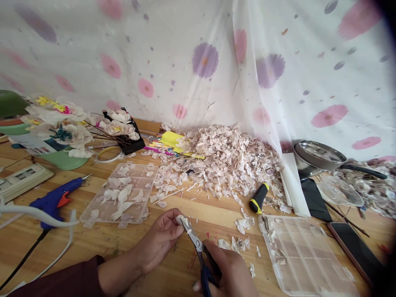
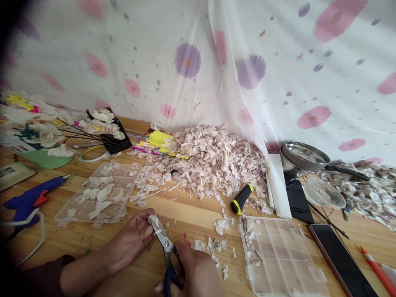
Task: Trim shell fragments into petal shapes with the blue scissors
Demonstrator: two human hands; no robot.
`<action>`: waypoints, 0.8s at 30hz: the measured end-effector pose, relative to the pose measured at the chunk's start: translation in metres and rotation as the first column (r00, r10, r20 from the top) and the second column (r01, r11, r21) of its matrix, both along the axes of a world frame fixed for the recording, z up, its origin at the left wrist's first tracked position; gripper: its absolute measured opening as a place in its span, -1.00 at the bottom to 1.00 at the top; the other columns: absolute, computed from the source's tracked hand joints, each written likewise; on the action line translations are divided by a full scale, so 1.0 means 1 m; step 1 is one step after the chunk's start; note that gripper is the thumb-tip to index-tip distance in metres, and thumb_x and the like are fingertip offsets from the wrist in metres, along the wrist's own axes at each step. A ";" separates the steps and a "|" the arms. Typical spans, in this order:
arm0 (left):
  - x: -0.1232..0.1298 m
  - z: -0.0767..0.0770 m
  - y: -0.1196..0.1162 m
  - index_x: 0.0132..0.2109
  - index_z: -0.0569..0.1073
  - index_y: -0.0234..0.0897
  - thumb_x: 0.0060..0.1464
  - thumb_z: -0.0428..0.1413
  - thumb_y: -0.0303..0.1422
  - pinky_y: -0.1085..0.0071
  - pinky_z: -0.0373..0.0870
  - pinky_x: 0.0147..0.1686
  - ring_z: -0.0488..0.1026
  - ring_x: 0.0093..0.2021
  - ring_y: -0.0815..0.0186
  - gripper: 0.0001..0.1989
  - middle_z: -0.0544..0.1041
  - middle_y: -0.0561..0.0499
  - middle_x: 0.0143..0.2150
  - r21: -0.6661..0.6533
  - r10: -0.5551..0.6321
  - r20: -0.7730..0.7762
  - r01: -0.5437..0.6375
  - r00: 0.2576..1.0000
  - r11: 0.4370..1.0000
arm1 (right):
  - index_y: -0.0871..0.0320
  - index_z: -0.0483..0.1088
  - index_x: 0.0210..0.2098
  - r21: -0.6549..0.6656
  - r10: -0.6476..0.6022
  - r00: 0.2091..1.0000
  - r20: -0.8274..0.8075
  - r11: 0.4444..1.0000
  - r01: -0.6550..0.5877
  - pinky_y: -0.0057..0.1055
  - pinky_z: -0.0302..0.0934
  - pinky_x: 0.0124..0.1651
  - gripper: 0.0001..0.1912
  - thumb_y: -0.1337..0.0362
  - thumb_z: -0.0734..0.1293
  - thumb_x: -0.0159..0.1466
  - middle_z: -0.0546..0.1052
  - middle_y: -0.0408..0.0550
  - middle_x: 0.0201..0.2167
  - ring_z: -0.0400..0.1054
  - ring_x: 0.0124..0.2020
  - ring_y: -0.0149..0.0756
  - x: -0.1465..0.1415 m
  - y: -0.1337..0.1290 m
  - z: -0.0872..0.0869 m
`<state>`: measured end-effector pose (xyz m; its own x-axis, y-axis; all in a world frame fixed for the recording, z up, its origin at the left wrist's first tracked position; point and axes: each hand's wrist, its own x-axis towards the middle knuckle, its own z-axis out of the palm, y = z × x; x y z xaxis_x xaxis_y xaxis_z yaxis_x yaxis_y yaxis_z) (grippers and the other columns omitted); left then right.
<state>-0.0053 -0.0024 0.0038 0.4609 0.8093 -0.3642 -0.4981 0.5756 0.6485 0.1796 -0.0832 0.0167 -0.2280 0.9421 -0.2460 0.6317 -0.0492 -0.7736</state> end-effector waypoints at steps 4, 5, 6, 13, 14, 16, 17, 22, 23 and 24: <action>0.001 0.000 0.000 -0.37 0.56 -0.23 -0.28 0.44 -0.36 0.52 0.27 -0.30 0.39 -0.39 0.44 -0.72 0.51 0.12 -0.47 0.012 -0.009 0.016 0.009 1.000 1.000 | 0.10 0.31 -0.36 0.009 0.010 1.000 0.030 1.000 -0.010 -0.49 -0.08 -0.50 -0.67 -0.03 0.35 0.12 0.28 -0.22 -0.59 0.08 -0.56 -0.38 0.001 0.000 0.000; 0.001 0.000 0.000 -0.37 0.56 -0.23 -0.27 0.44 -0.36 0.52 0.27 -0.29 0.39 -0.38 0.44 -0.73 0.51 0.12 -0.47 0.016 -0.015 0.021 0.015 1.000 1.000 | 0.11 0.32 -0.37 0.011 0.014 0.999 0.038 1.000 -0.014 -0.49 -0.08 -0.50 -0.67 -0.04 0.34 0.13 0.29 -0.22 -0.59 0.08 -0.56 -0.38 0.001 0.000 -0.001; 0.001 -0.001 0.001 -0.37 0.56 -0.23 -0.25 0.43 -0.36 0.52 0.28 -0.29 0.39 -0.38 0.44 -0.74 0.51 0.12 -0.47 0.022 -0.020 0.025 0.019 1.000 1.000 | 0.11 0.33 -0.36 0.011 0.018 0.999 0.043 1.000 -0.019 -0.49 -0.08 -0.49 -0.66 -0.04 0.34 0.14 0.30 -0.21 -0.59 0.09 -0.56 -0.37 0.001 0.001 -0.002; -0.001 -0.004 0.002 -0.38 0.54 -0.24 -0.23 0.41 -0.37 0.52 0.28 -0.24 0.39 -0.34 0.41 -0.76 0.51 0.10 -0.42 0.038 -0.012 0.015 0.012 1.000 0.999 | 0.16 0.42 -0.22 -0.030 -0.009 1.000 -0.007 1.000 0.009 -0.48 -0.01 -0.47 -0.64 0.01 0.35 0.14 0.38 -0.15 -0.57 0.17 -0.55 -0.33 0.001 -0.001 -0.007; -0.001 -0.004 0.002 -0.39 0.53 -0.25 -0.23 0.41 -0.37 0.53 0.28 -0.25 0.38 -0.35 0.42 -0.77 0.51 0.10 -0.43 0.041 -0.011 0.009 0.011 1.000 0.999 | 0.16 0.43 -0.22 -0.032 -0.034 0.999 -0.030 0.999 0.033 -0.48 0.00 -0.47 -0.65 0.03 0.35 0.14 0.39 -0.15 -0.56 0.18 -0.54 -0.33 0.001 -0.001 -0.007; -0.002 -0.002 0.002 -0.41 0.52 -0.26 -0.22 0.40 -0.38 0.54 0.26 -0.27 0.37 -0.36 0.41 -0.78 0.49 0.10 -0.46 0.046 -0.016 -0.003 0.016 1.000 0.999 | 0.15 0.44 -0.22 -0.023 -0.100 0.991 -0.093 0.995 0.098 -0.48 0.02 -0.46 -0.67 0.04 0.34 0.16 0.38 -0.16 -0.56 0.18 -0.53 -0.34 0.002 -0.002 -0.004; -0.002 -0.001 0.002 -0.41 0.52 -0.26 -0.22 0.40 -0.38 0.54 0.25 -0.28 0.37 -0.36 0.41 -0.79 0.49 0.09 -0.47 0.051 -0.026 -0.010 0.027 1.000 0.998 | 0.15 0.44 -0.22 -0.014 -0.133 0.983 -0.130 0.991 0.132 -0.48 0.03 -0.46 -0.68 0.04 0.34 0.17 0.37 -0.17 -0.56 0.17 -0.54 -0.35 0.002 -0.002 -0.004; -0.003 0.003 0.001 -0.40 0.54 -0.27 -0.25 0.39 -0.37 0.50 0.25 -0.29 0.41 -0.36 0.36 -0.78 0.51 0.05 -0.45 0.030 -0.093 0.000 0.093 0.996 0.995 | 0.18 0.42 -0.24 -0.088 -0.198 0.915 -0.351 0.980 0.178 -0.49 -0.03 -0.49 -0.60 -0.01 0.41 0.09 0.29 -0.21 -0.58 0.08 -0.55 -0.40 0.003 -0.004 -0.003; -0.003 0.003 0.001 -0.39 0.54 -0.27 -0.26 0.39 -0.37 0.50 0.24 -0.32 0.41 -0.39 0.37 -0.78 0.51 0.06 -0.46 0.018 -0.100 0.004 0.100 0.995 0.995 | 0.19 0.42 -0.24 -0.114 -0.205 0.901 -0.382 0.978 0.174 -0.49 -0.05 -0.49 -0.58 0.00 0.43 0.07 0.27 -0.23 -0.58 0.06 -0.55 -0.41 0.003 -0.005 -0.003; -0.003 0.003 0.000 -0.39 0.54 -0.27 -0.26 0.39 -0.38 0.51 0.24 -0.35 0.40 -0.42 0.39 -0.77 0.49 0.07 -0.48 0.010 -0.102 0.006 0.102 0.995 0.995 | 0.19 0.41 -0.24 -0.133 -0.216 0.888 -0.406 0.975 0.176 -0.48 -0.07 -0.49 -0.56 0.01 0.46 0.04 0.23 -0.25 -0.58 0.04 -0.55 -0.42 0.003 -0.005 -0.003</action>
<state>-0.0080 -0.0021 0.0066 0.5434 0.7614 -0.3535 -0.4416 0.6174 0.6510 0.1825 -0.0886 0.0134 -0.1408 0.9566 -0.2552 0.2234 -0.2204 -0.9495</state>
